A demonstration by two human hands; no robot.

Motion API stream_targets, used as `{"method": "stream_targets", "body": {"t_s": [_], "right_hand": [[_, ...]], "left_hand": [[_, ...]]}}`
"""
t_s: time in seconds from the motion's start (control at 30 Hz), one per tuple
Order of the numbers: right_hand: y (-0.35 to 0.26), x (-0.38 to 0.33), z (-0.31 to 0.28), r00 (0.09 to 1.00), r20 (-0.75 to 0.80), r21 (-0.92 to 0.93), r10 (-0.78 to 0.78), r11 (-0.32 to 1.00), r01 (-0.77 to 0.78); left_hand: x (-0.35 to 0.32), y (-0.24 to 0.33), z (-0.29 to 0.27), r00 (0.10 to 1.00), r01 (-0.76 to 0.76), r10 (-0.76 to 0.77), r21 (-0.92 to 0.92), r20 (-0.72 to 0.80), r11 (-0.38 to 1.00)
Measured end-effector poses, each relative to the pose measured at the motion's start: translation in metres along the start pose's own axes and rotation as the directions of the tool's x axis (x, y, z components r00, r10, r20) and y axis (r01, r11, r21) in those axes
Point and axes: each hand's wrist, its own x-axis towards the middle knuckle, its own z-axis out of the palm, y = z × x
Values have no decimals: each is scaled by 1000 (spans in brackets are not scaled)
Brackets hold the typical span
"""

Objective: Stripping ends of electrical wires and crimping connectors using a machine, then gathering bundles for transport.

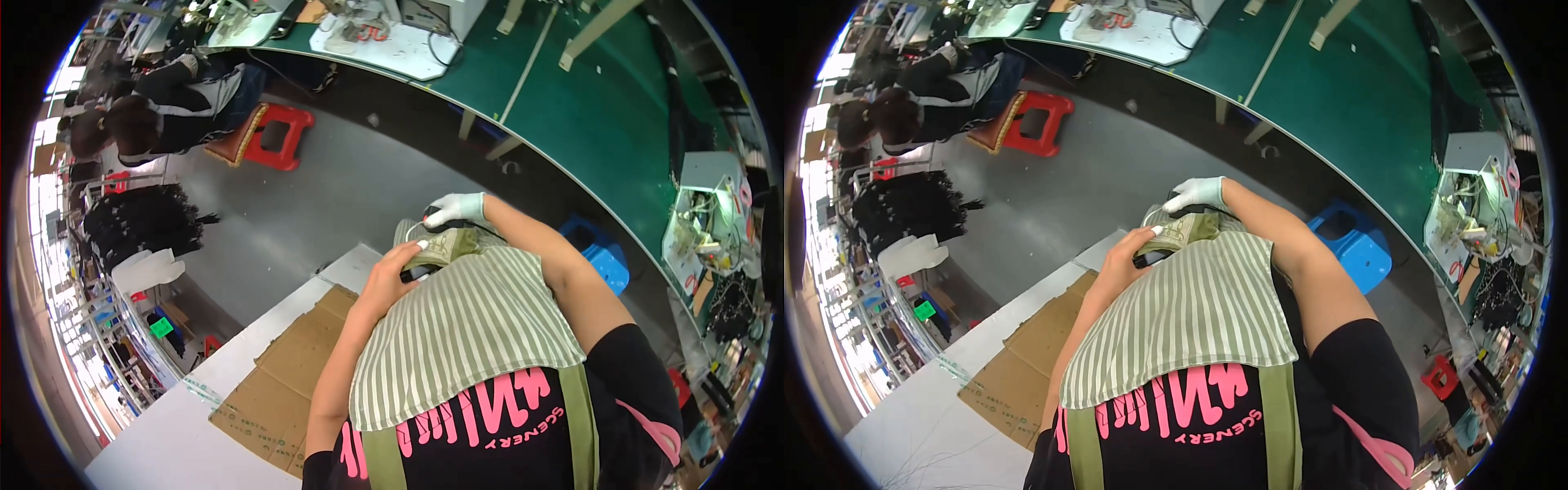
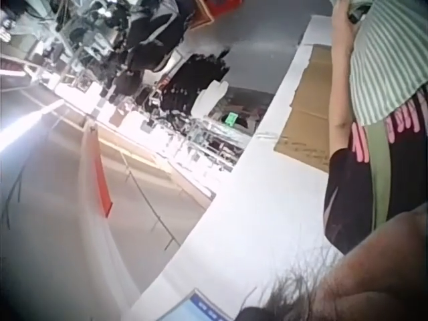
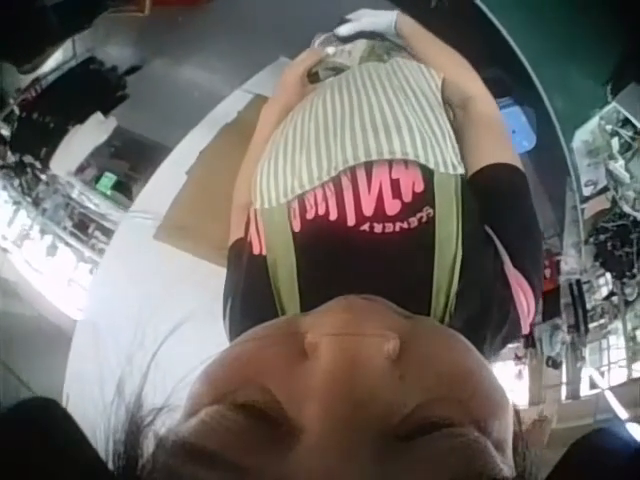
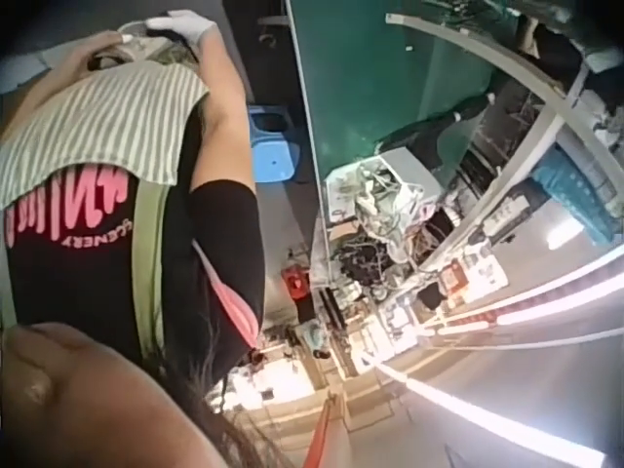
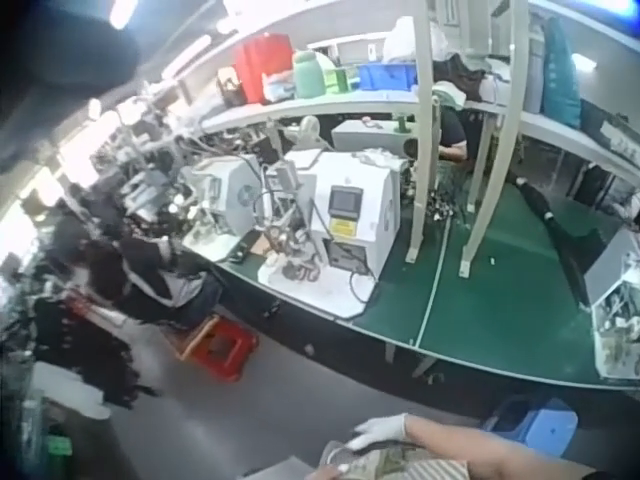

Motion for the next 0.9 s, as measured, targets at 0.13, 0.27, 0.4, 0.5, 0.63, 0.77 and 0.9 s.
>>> {"method": "stream_targets", "body": {"t_s": [0.13,0.27,0.4,0.5,0.63,0.77,0.9], "right_hand": [[-74,-19,3,990,-11,-68,-141,988,140],[-123,-41,11,963,130,-76,-234,967,245],[-152,-34,30,925,366,-165,-99,972,169],[-171,-9,38,909,388,-196,-151,950,241],[-210,36,27,864,499,-320,64,940,115],[-268,85,27,839,513,-474,182,875,100],[-319,134,61,719,611,-709,332,634,309]], "left_hand": [[-11,-10,-32,989,-1,-18,-131,-145,991],[-12,-47,-70,961,103,-274,-879,-33,466],[19,-99,-92,948,153,-310,-961,77,231],[76,-121,-78,997,71,-69,-559,23,826],[129,-143,-89,977,-5,63,-276,203,961],[135,-153,-142,991,123,-114,-156,69,980],[116,-157,-198,944,210,-214,-45,-251,977]]}}
